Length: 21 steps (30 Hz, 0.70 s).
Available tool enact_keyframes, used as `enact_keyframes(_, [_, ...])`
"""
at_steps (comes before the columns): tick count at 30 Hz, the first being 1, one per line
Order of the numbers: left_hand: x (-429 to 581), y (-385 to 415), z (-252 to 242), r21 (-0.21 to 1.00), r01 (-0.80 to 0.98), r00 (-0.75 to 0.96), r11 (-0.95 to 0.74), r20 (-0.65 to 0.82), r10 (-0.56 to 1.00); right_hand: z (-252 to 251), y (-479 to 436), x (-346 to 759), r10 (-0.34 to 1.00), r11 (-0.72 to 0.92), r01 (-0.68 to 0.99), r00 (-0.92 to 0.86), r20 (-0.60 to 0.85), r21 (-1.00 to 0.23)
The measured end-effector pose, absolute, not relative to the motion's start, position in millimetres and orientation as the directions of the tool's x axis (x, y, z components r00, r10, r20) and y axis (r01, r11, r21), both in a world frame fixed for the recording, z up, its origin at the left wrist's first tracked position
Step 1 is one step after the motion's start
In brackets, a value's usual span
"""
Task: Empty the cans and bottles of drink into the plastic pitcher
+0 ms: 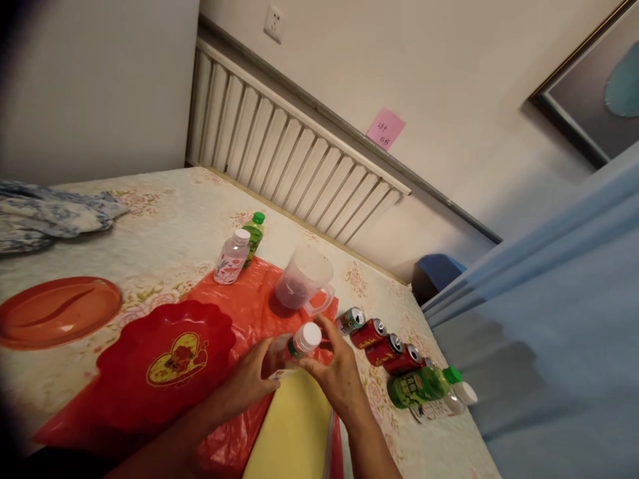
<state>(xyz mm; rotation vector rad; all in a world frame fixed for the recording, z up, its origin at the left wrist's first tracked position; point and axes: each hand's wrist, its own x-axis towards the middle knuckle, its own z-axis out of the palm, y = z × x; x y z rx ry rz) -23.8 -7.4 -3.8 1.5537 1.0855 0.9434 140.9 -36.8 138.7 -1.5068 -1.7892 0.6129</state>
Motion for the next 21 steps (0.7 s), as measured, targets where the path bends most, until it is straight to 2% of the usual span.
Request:
enact_keyframes(6, [-21.6,-6.7,-12.8,0.966,0.19,0.277,-0.175,0.118,0.954,102.8,-41.2,123.2,0.993,0.087,0.584,0.014,0.118,-0.807])
enact_keyframes(11, [-22.3,-6.4,-10.4,0.959,0.171,0.238,-0.227,0.183,0.954,91.4,-45.5,110.2,0.98,0.041,0.555,0.138,0.14,-0.831])
enact_keyframes(15, [-25.3,-7.8,-3.7,0.949,0.166,0.245,-0.267,0.223,0.943,87.6,-46.8,104.7,0.982,0.011,0.494,0.161,0.104,-0.87])
enact_keyframes(21, [-23.7,-7.7,0.1,0.945,0.098,0.277,-0.311,0.275,0.921,97.3,-50.5,99.3,0.945,0.031,0.608,0.24,0.221,-0.794])
